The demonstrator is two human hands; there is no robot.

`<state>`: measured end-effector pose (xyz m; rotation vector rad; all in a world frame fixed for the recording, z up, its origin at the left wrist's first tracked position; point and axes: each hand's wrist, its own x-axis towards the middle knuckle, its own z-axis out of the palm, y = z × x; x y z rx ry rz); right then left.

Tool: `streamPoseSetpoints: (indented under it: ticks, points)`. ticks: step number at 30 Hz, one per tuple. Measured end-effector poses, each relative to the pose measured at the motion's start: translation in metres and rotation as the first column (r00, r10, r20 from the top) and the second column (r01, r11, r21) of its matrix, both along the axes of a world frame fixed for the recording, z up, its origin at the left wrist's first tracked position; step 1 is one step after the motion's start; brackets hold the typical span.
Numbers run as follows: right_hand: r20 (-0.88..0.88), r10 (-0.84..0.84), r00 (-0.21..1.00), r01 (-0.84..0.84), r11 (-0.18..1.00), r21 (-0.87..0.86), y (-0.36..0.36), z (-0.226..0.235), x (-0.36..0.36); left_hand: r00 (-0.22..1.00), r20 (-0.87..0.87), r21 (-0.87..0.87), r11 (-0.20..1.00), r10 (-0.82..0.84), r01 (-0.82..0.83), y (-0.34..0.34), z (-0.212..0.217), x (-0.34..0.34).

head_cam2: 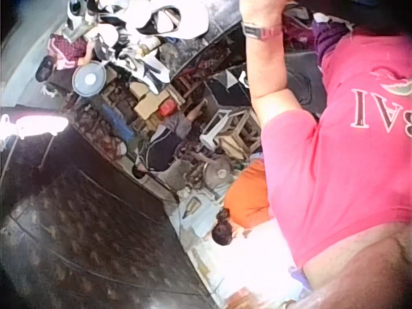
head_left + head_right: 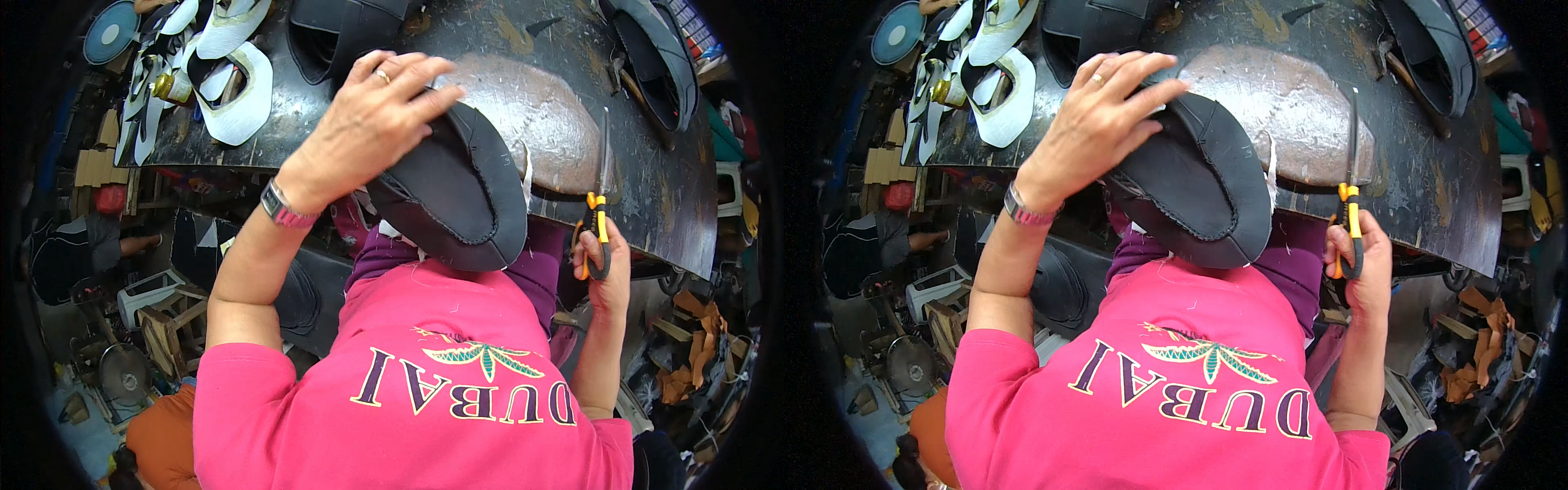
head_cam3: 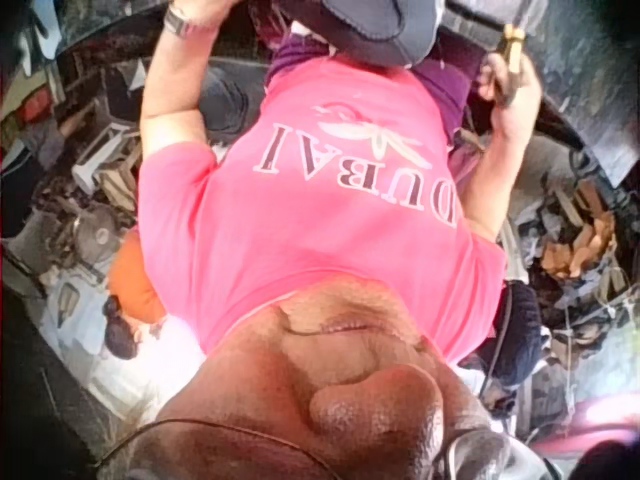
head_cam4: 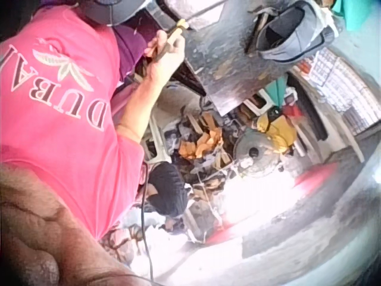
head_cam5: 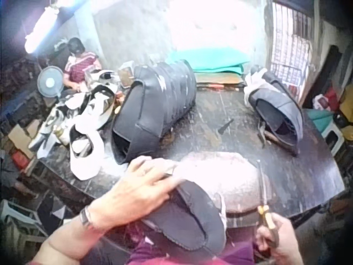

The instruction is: The person uses scissors to trim excess material from the edges of black slip-on shoes. They repeatedly pick up shoes, cut along the seams, and place the trimmed shoes on the table. The person handles multiple shoes one at a time throughout the clip.

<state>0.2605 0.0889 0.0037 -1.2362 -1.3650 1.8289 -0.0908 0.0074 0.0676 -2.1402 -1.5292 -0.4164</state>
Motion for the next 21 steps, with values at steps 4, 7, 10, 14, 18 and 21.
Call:
streamPoseSetpoints:
  ticks: [4,7,10,14,18,21]
  points:
    - [0.141,-0.082,0.987,0.060,0.987,0.149,0.019,0.010,0.012,0.998,0.051,-0.166,0.985,-0.046,0.054,0.005,0.005,-0.026]
    - [0.190,-0.019,0.982,-0.017,0.982,0.186,0.022,0.014,0.012,0.979,0.115,-0.075,0.981,-0.170,0.179,-0.004,0.009,-0.028]
    - [0.316,0.120,0.941,-0.206,0.945,0.253,0.013,0.020,0.001,0.942,0.194,0.033,0.962,-0.273,0.272,-0.022,0.008,-0.013]
    - [0.484,0.127,0.866,-0.402,0.753,0.521,-0.006,0.023,-0.035,0.927,0.238,0.115,0.956,-0.290,0.269,-0.040,0.012,-0.004]
    - [0.595,-0.022,0.803,-0.475,0.578,0.663,-0.011,0.030,-0.058,0.931,0.224,0.142,0.954,-0.289,0.262,-0.048,0.013,-0.003]
    - [0.659,-0.001,0.752,-0.527,0.600,0.602,-0.008,0.036,-0.062,0.933,0.215,0.159,0.953,-0.288,0.257,-0.051,0.011,-0.007]
